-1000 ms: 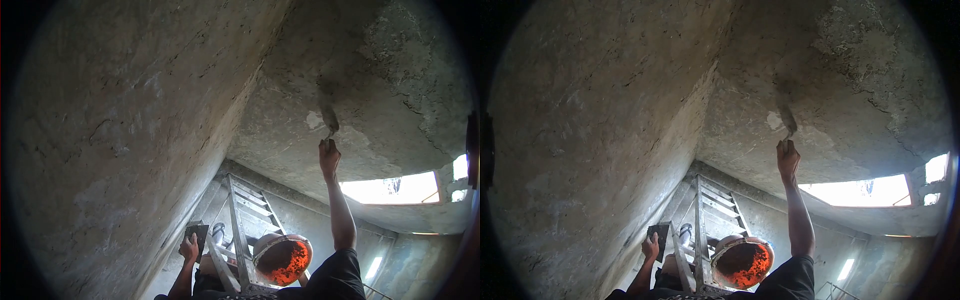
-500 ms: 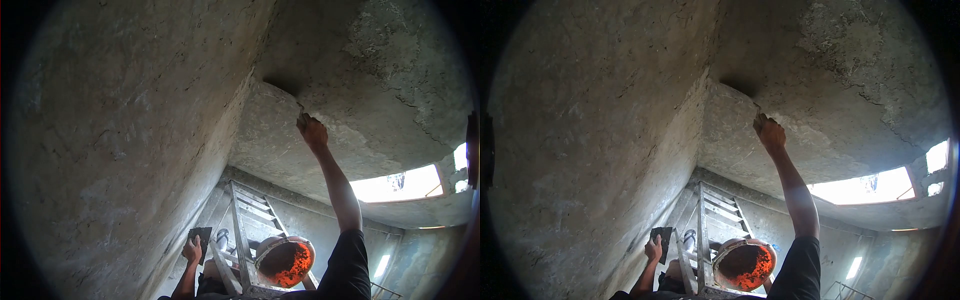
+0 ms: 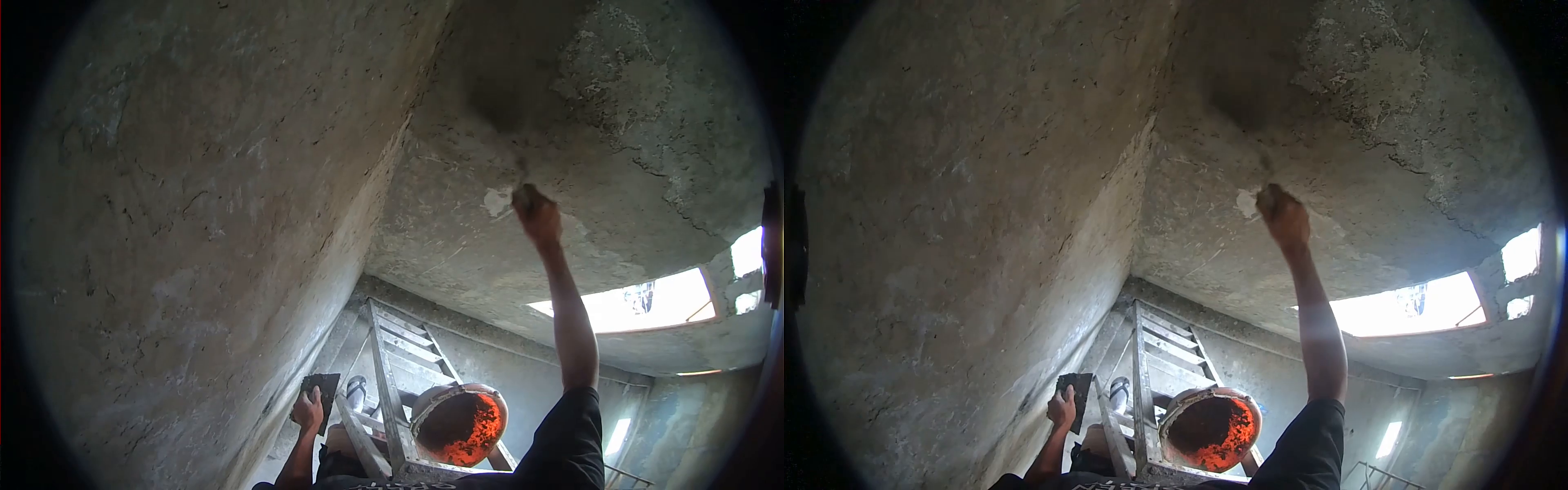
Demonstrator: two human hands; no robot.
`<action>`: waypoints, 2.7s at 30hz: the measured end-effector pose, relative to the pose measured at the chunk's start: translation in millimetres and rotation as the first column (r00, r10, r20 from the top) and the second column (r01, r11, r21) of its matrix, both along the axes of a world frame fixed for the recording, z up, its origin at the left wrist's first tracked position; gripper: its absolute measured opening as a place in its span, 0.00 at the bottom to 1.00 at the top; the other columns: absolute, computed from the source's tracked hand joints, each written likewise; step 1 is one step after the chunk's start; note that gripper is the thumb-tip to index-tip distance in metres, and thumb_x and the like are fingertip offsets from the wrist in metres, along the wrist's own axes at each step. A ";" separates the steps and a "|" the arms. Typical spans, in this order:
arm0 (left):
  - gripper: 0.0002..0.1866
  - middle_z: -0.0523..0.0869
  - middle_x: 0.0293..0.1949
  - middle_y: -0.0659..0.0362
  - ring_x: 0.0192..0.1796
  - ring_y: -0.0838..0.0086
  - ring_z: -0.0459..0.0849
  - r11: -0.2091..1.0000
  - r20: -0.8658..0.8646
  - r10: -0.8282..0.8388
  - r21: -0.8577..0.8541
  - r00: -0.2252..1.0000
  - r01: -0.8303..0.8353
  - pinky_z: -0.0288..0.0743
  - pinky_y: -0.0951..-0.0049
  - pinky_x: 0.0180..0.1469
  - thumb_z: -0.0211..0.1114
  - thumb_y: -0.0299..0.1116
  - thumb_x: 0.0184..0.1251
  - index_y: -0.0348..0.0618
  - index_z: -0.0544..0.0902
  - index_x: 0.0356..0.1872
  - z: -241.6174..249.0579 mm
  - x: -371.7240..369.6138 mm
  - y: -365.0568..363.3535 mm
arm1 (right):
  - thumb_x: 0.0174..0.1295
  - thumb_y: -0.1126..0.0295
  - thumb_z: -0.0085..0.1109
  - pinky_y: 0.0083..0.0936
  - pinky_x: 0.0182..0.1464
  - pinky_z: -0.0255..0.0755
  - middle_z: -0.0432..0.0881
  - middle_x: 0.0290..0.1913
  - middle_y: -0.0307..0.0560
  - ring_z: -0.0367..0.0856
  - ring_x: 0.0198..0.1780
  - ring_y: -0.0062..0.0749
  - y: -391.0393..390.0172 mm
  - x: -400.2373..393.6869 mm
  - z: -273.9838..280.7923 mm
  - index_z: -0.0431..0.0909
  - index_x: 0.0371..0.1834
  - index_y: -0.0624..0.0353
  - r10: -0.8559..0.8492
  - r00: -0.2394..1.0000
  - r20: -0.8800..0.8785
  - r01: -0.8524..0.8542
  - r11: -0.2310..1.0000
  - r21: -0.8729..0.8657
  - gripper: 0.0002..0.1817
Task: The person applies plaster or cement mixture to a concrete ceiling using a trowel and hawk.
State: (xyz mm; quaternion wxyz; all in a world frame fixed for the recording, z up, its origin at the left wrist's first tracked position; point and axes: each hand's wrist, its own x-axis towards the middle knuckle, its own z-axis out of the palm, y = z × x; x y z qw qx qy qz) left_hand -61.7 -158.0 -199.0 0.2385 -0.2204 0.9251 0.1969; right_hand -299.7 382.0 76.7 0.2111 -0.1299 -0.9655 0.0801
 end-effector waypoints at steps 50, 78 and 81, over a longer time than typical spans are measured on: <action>0.30 0.84 0.35 0.40 0.40 0.46 0.82 0.999 -0.043 -0.041 -0.020 0.998 0.040 0.73 0.53 0.44 0.49 0.58 0.65 0.34 0.82 0.35 7.1 -0.5 -0.8 | 0.59 0.59 0.57 0.47 0.37 0.75 0.81 0.31 0.61 0.80 0.36 0.59 -30.2 -24.4 95.6 0.76 0.47 0.53 -0.065 0.993 -0.098 0.061 0.997 -0.048 0.16; 0.31 0.83 0.38 0.39 0.44 0.47 0.82 0.999 -0.032 0.038 0.021 0.999 -0.038 0.73 0.54 0.47 0.51 0.58 0.64 0.32 0.82 0.39 3.3 4.6 -10.7 | 0.59 0.53 0.56 0.48 0.38 0.76 0.82 0.32 0.62 0.82 0.38 0.58 -56.9 -33.7 113.4 0.75 0.49 0.53 -0.030 0.996 0.082 0.023 0.996 0.087 0.20; 0.30 0.84 0.34 0.40 0.40 0.47 0.83 1.000 -0.094 0.006 0.009 0.996 -0.005 0.75 0.53 0.43 0.52 0.58 0.63 0.36 0.83 0.38 -10.6 5.5 -14.2 | 0.58 0.53 0.56 0.50 0.41 0.75 0.81 0.34 0.63 0.81 0.40 0.59 -70.3 -33.7 95.0 0.75 0.47 0.54 -0.053 0.972 0.230 0.040 0.997 0.062 0.19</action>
